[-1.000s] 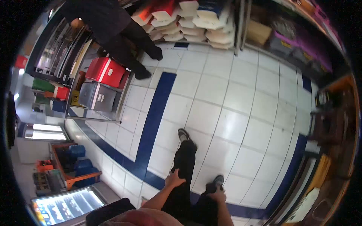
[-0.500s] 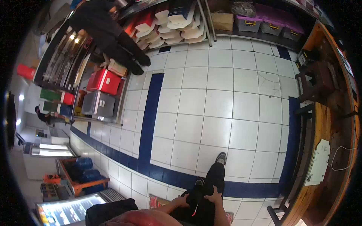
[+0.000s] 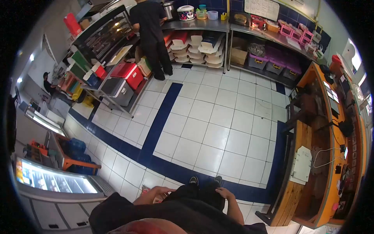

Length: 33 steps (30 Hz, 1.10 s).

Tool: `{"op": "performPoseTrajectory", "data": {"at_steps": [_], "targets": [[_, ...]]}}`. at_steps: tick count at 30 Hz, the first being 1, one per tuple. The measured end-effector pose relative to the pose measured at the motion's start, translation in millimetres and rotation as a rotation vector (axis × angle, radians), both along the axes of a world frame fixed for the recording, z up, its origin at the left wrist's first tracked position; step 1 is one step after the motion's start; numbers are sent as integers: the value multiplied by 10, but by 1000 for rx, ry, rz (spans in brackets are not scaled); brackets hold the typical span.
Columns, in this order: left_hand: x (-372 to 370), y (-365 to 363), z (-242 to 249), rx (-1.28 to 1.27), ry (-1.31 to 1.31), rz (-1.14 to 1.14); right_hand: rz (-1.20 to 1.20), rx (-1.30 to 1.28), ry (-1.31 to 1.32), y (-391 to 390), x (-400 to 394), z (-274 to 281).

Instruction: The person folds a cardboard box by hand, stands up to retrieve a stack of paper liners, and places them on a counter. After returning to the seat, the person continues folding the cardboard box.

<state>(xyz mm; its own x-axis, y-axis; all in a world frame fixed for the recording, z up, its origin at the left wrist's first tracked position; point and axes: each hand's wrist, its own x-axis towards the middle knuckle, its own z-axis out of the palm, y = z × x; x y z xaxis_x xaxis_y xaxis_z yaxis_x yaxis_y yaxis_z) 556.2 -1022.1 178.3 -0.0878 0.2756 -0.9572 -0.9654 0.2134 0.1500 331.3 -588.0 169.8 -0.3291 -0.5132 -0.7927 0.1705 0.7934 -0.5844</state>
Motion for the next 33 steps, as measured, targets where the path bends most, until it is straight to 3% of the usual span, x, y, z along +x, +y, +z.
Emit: {"op": "performPoseTrajectory", "data": {"at_steps": [2,4,5,7,8,9,14,17,18,20,24,26,27,30,32,33], "targets": [[49,13,256,-30,-15,-42,-95,45,-63,253,277,296],[260,127,26,-142,119,7,-466,88,64,650,683,-57],[309,295,147,-286,179,-36,-419,60,220,842,871,-182],[311,598,273,-490,288,-136,-387,114,198,1118,1142,-55],[349,754,207,-519,334,-206,-364,163,172,1312,1298,-29],[388,931,137,-526,380,-293,-427,22,287,1571,1570,-110],[307,1973,-185,-587,640,-797,-503,106,146,2749,2303,28],[-54,2551,-122,-722,643,-793,-520,125,100,3307,2504,56],[-207,2723,-46,-740,547,-606,-521,134,86,3498,2561,65],[-409,3080,156,-764,510,-722,-522,151,67,3835,2633,74],[-527,3560,542,-602,686,-855,-555,168,57,4270,2650,77],[-511,3728,768,-286,638,-451,-580,164,58,4385,2645,58],[-528,3827,900,-264,457,-276,-591,159,58,4434,2626,52],[-485,3836,615,-281,339,-276,-612,135,68,4554,2567,62],[-392,3786,54,-265,243,-545,-639,116,76,4609,2510,90],[-271,3762,-111,-257,388,-738,-657,109,80,4641,2510,108]]}}
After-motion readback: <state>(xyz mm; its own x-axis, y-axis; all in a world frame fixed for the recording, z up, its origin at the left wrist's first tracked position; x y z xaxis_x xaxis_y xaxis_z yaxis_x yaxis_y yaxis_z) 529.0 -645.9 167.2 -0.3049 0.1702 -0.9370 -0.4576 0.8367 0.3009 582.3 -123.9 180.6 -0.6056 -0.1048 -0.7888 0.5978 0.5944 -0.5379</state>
